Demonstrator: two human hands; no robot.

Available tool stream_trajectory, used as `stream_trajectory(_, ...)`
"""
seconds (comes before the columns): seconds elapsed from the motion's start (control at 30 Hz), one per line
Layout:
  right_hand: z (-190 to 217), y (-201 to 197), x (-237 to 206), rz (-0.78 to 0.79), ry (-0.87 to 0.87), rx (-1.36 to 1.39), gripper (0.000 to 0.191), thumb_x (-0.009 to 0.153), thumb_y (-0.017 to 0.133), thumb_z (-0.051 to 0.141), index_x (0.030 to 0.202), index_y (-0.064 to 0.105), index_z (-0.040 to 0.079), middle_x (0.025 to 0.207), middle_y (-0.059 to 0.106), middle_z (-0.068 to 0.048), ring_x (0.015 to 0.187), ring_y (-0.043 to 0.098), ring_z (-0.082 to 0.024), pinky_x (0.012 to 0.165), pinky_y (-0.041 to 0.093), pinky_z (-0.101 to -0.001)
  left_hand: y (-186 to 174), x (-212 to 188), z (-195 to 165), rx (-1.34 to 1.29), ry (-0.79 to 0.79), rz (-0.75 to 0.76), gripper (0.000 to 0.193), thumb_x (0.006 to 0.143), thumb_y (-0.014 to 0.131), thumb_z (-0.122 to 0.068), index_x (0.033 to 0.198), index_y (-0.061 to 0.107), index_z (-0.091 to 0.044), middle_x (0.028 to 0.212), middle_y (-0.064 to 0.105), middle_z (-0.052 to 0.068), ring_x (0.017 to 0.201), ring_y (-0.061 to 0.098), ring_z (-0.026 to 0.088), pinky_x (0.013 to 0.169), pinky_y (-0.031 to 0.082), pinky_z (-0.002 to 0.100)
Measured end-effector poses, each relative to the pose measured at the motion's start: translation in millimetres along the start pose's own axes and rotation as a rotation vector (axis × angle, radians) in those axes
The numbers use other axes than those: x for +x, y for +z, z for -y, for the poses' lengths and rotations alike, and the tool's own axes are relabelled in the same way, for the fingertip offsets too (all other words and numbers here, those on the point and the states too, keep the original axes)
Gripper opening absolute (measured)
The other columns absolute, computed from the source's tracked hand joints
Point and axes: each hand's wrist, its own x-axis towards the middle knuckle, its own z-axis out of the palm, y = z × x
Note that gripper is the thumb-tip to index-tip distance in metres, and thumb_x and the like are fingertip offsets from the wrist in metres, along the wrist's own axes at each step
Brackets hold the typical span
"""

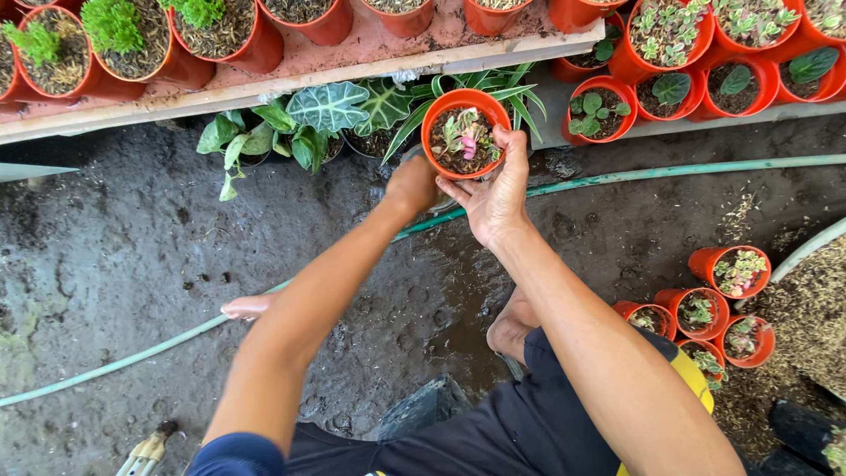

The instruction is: The person uses a small brush to scrub the exterior of a red plastic plant pot held over a water container. After cleaning, the person places the pot on a nearby shelf and picks up another pot to repeat the process.

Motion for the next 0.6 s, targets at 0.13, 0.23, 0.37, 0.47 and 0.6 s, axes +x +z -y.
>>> stream_trajectory(0.13,-0.5,-0.8,0.7,0.015,-0.01,-0.009,0.079,0.071,0.061,0.064,0.13,0.051,0.012,0.132,0.055,-0.011,0.122,0.06,-0.034,0.101,0.05,-0.0548,18.7,22.2,-10.6,0.059,0.082,-0.055,0.036,0.092,0.06,-0.032,0.121,0.07,-0.014,0.121,0.07,0.015,0.11,0.069,0.031,0.092,0.056,0.043)
stream_trajectory(0.23,0.1,-5.1,1.6,-0.005,-0.007,0.005,0.079,0.072,0.062,0.063,0.131,0.051,0.011,0.132,0.055,-0.012,0.121,0.059,-0.033,0.1,0.049,-0.0553,17.1,24.9,-12.3,-0.012,0.078,-0.047,0.038,0.09,0.063,-0.033,0.123,0.069,-0.016,0.122,0.068,0.016,0.111,0.066,0.033,0.09,0.054,0.045)
stream_trajectory(0.37,3.9,-7.6,5.0,-0.026,-0.009,0.052,0.079,0.072,0.064,0.062,0.131,0.05,0.011,0.134,0.053,-0.012,0.124,0.06,-0.034,0.103,0.05,-0.0551,-4.0,7.4,-5.4,0.112,0.147,-0.065,0.032,0.09,0.069,-0.023,0.12,0.073,-0.012,0.116,0.074,0.017,0.106,0.071,0.034,0.091,0.058,0.043)
stream_trajectory(0.47,4.2,-6.1,6.3,-0.095,-0.019,0.072,0.079,0.07,0.064,0.061,0.132,0.05,0.014,0.135,0.05,-0.01,0.124,0.055,-0.034,0.102,0.048,-0.0544,-38.8,-26.3,5.8,-0.157,0.189,-0.088,0.035,0.079,0.076,-0.017,0.114,0.075,-0.013,0.105,0.077,0.016,0.098,0.074,0.033,0.088,0.058,0.042)
stream_trajectory(0.6,1.1,-7.0,4.9,-0.123,-0.037,0.082,0.076,0.068,0.063,0.06,0.13,0.047,0.019,0.135,0.05,-0.01,0.123,0.053,-0.034,0.102,0.046,-0.0536,-88.7,-80.3,5.1,-0.315,0.259,-0.158,0.032,0.08,0.082,-0.02,0.109,0.076,-0.008,0.098,0.079,0.012,0.089,0.078,0.024,0.083,0.06,0.036)
